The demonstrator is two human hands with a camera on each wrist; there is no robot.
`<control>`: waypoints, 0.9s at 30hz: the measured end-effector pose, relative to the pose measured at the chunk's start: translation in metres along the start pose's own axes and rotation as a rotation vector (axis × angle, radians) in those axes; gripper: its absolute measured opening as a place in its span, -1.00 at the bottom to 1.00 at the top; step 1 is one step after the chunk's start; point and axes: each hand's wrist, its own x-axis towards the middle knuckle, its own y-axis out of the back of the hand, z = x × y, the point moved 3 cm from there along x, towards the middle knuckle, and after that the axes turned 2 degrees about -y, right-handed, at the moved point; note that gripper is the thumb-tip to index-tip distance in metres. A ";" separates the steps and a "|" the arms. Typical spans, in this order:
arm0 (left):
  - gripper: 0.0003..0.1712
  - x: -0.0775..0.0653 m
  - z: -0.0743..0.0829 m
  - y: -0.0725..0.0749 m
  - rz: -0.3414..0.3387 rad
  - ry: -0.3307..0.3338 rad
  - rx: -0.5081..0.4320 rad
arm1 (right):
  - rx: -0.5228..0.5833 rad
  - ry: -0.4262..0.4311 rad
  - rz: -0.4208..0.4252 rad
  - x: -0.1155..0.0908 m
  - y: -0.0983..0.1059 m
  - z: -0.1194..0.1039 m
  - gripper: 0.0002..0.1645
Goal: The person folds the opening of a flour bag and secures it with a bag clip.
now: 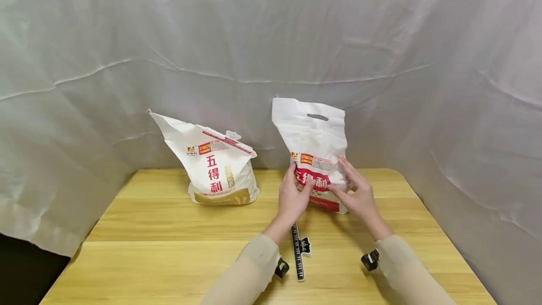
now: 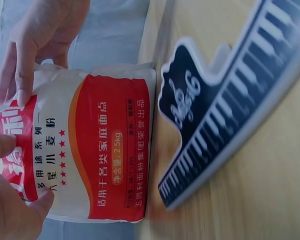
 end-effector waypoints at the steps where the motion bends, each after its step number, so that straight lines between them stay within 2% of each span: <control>1: -0.19 0.000 -0.002 0.003 0.010 -0.003 0.003 | 0.017 -0.001 -0.006 0.002 -0.003 0.000 -0.02; 5: -0.19 0.002 -0.009 0.013 0.028 -0.024 0.030 | 0.065 -0.018 -0.020 0.010 -0.015 -0.014 -0.06; 9: -0.18 0.003 -0.013 0.024 0.031 -0.040 0.085 | 0.092 -0.090 -0.054 0.020 -0.023 -0.033 -0.13; 13: -0.17 0.003 -0.015 0.032 0.046 -0.042 0.104 | 0.111 -0.138 -0.083 0.027 -0.031 -0.033 -0.15; 20: -0.14 -0.001 -0.016 0.041 0.071 0.003 0.103 | 0.172 -0.168 -0.105 0.036 -0.045 -0.028 -0.16; 23: -0.12 -0.002 -0.017 0.043 0.082 -0.006 0.108 | 0.190 -0.168 -0.115 0.039 -0.049 -0.025 -0.17; 27: -0.09 -0.001 -0.018 0.042 0.061 -0.033 0.118 | 0.203 -0.176 -0.116 0.040 -0.050 -0.024 -0.17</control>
